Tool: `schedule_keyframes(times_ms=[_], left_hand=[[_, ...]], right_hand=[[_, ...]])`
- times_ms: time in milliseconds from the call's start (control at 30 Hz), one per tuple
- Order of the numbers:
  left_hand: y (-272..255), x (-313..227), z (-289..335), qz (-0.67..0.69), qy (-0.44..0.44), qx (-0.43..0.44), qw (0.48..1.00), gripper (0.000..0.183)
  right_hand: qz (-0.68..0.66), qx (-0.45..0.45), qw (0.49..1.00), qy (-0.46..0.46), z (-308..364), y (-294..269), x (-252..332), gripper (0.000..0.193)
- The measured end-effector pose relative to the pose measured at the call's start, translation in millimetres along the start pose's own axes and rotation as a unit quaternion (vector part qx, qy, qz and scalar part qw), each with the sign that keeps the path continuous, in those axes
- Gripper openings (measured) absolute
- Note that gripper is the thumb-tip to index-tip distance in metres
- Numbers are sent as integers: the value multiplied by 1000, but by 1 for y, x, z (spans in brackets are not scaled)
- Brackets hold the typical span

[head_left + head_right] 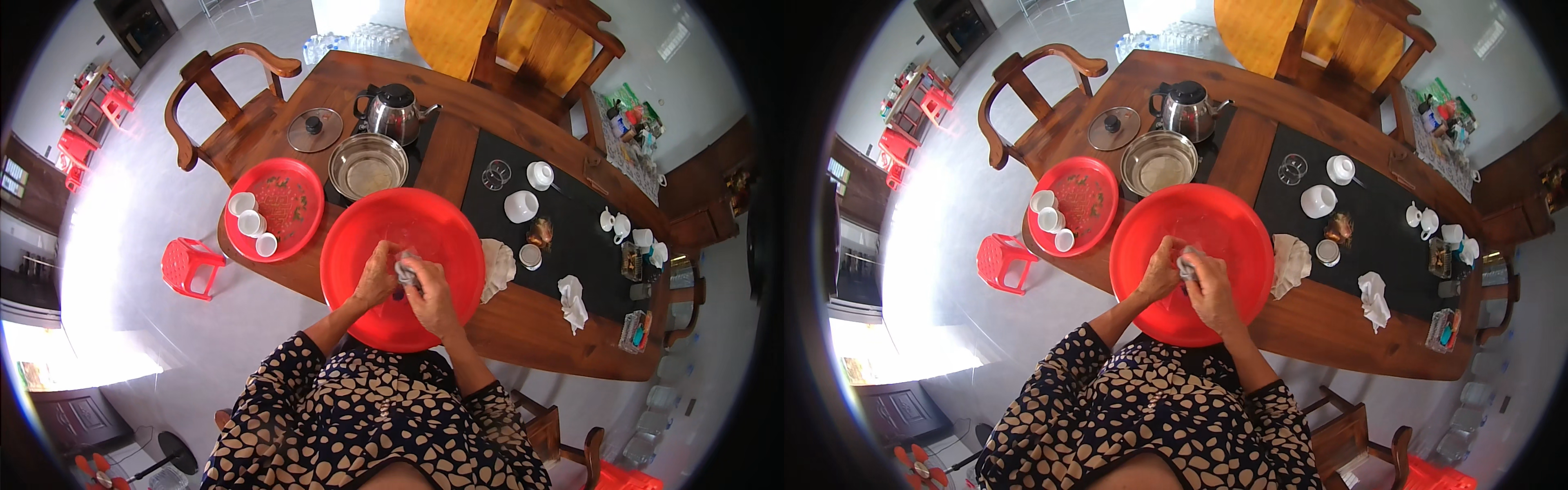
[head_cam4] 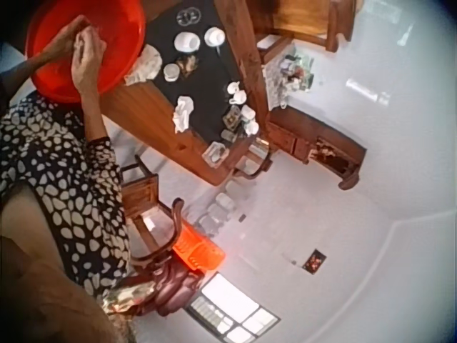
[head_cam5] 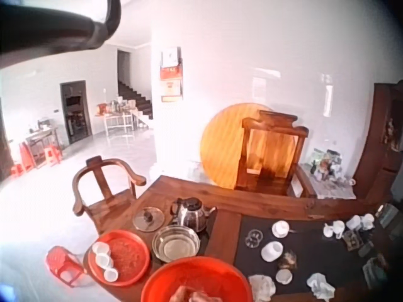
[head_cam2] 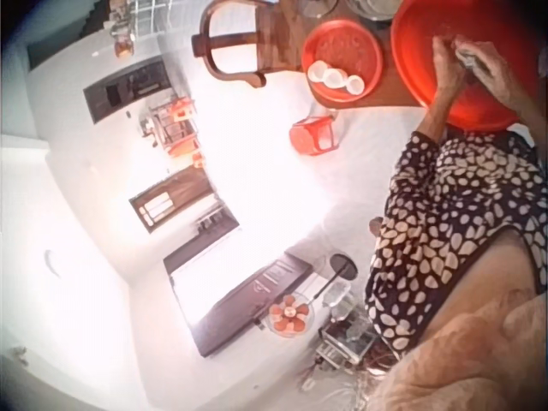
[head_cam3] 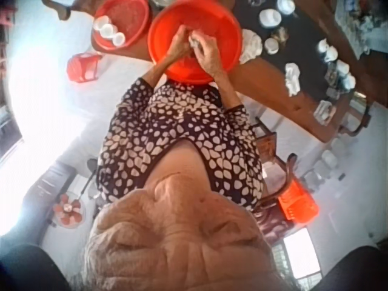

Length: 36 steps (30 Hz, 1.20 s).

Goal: The person washes small white ceramic cups and clear glass tumblers using a cloth and water in a red plastic basin. They scrub the items individually and place the cleaned cups onto a red tray on the table.

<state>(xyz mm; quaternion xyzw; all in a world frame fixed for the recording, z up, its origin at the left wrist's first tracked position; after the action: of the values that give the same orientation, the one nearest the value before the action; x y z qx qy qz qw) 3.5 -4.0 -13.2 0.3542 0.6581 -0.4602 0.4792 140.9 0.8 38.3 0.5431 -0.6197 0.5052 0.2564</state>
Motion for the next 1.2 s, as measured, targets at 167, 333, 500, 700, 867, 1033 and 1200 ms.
schedule_keyframes(times_ms=[167,333,500,700,867,1033,1200], left_hand=[[-7,-2,3,59,0,-47,997,38],[-14,-30,10,-49,29,-19,998,36],[-17,-33,15,-33,64,25,997,45],[-21,-29,13,-9,73,27,997,39],[-14,-41,24,175,-46,117,976,43],[-22,-47,10,313,-86,78,943,46],[-25,-14,10,565,-256,70,781,28]], right_hand=[[99,11,985,-144,-21,16,11,38],[129,58,987,-75,-50,19,-9,15],[-14,86,988,126,-53,23,-31,18],[176,-25,975,-133,-18,15,16,24],[-170,55,956,231,-36,2,-25,25],[-118,67,918,373,-16,-4,-56,17],[337,93,934,-69,26,6,-60,21]])
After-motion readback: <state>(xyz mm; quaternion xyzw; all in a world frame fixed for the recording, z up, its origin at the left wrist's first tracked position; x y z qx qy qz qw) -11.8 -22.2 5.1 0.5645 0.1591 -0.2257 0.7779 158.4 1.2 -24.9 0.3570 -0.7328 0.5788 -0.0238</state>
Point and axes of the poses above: each hand's wrist, its own z-axis away from the middle knuckle, its own y-axis out of the palm, x = y × z, the point moved 1 cm from there along -z, towards the middle knuckle, and after that the axes turned 9 degrees about -x, right-handed, at the moved point
